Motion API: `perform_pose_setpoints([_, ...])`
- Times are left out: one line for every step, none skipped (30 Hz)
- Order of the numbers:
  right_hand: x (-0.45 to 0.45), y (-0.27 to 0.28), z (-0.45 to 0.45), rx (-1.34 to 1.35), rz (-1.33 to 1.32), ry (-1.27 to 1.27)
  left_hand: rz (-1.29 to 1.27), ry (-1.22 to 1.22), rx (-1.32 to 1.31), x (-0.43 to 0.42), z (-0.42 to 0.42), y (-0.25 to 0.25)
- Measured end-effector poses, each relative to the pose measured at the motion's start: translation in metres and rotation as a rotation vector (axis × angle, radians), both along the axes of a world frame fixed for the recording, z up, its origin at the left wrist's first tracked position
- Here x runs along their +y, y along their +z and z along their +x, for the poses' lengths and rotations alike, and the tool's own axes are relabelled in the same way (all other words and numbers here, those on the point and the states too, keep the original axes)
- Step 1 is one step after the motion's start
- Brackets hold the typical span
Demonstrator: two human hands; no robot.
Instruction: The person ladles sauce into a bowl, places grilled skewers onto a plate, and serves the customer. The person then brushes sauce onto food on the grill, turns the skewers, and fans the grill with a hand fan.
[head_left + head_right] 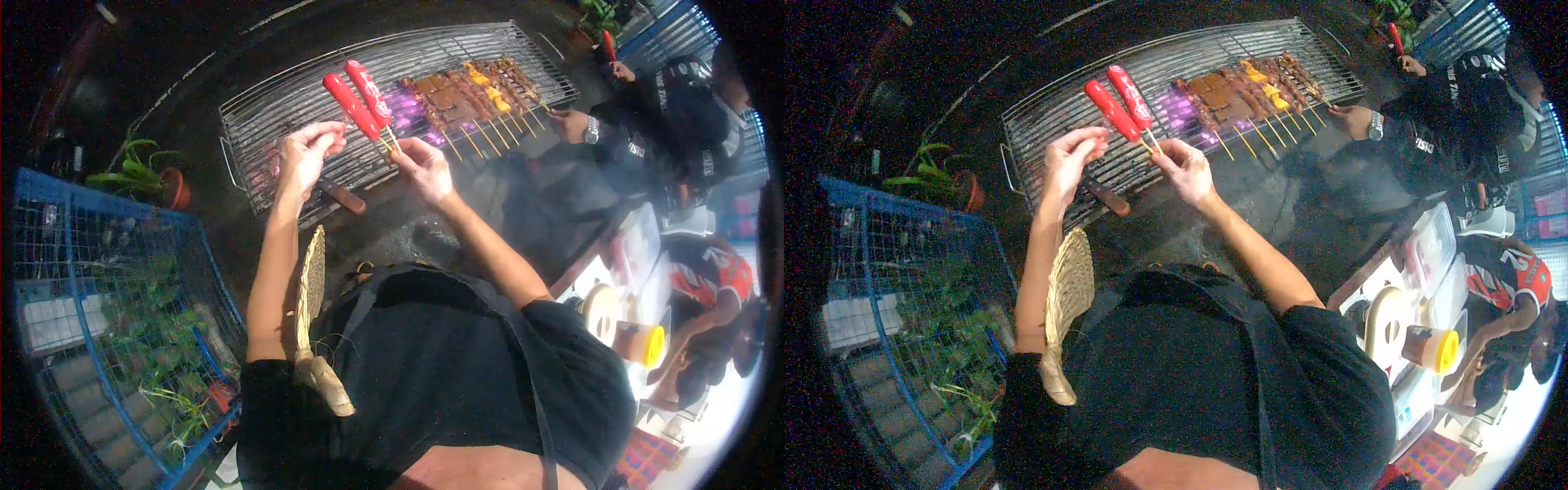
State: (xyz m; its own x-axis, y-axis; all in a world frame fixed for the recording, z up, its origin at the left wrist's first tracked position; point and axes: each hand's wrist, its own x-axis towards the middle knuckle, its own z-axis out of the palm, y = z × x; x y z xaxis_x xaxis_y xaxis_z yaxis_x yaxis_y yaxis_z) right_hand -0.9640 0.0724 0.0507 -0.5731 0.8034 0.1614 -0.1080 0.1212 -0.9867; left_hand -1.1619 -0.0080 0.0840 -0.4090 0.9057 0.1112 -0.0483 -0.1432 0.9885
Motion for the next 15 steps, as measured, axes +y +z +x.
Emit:
perform_pose_setpoints([0.006, -0.002, 0.001, -0.024, -0.048, 0.005, -0.016, 0.017, 0.034, -0.001, 0.001, 0.000])
perform_pose_setpoints([0.010, -0.004, 0.003, -0.049, -0.095, 0.010, -0.015, 0.019, 0.034, -0.001, 0.001, 0.002])
perform_pose_setpoints([0.010, -0.003, 0.003, -0.049, -0.095, 0.010, -0.042, 0.091, 0.084, -0.001, 0.000, 0.007])
perform_pose_setpoints([0.010, -0.002, 0.004, -0.075, -0.088, -0.002, -0.068, 0.163, 0.133, 0.000, 0.000, 0.013])
perform_pose_setpoints([0.010, -0.001, 0.004, -0.100, -0.080, -0.014, -0.104, 0.194, 0.238, 0.002, 0.003, 0.019])
perform_pose_setpoints([0.008, 0.001, 0.004, -0.101, -0.080, -0.014, -0.103, 0.195, 0.238, 0.008, 0.002, 0.015])
perform_pose_setpoints([0.006, 0.003, 0.005, -0.082, -0.108, 0.017, -0.061, 0.225, 0.286, 0.016, 0.000, 0.008])
perform_pose_setpoints([0.005, 0.003, 0.005, -0.063, -0.137, 0.048, -0.019, 0.255, 0.333, 0.020, 0.000, 0.003])
perform_pose_setpoints([0.005, 0.003, 0.004, -0.064, -0.136, 0.048, 0.001, 0.119, 0.051, 0.017, 0.011, 0.018])
perform_pose_setpoints([0.005, 0.003, 0.002, -0.033, -0.202, 0.081, 0.002, 0.120, 0.051, 0.017, 0.009, 0.015])
perform_pose_setpoints([0.006, 0.003, 0.001, -0.003, -0.268, 0.114, -0.002, 0.133, -0.032, 0.017, 0.005, 0.009])
perform_pose_setpoints([0.007, 0.001, 0.000, -0.003, -0.267, 0.114, -0.006, 0.146, -0.114, 0.017, 0.003, 0.005])
perform_pose_setpoints([0.009, -0.001, -0.001, -0.007, -0.223, 0.128, -0.001, 0.175, -0.102, 0.016, 0.001, 0.001])
perform_pose_setpoints([0.010, -0.002, -0.002, -0.010, -0.179, 0.142, 0.000, 0.175, -0.103, 0.016, -0.003, -0.002])
perform_pose_setpoints([0.008, -0.002, -0.003, -0.011, -0.179, 0.144, -0.018, 0.217, -0.045, 0.014, -0.005, -0.003])
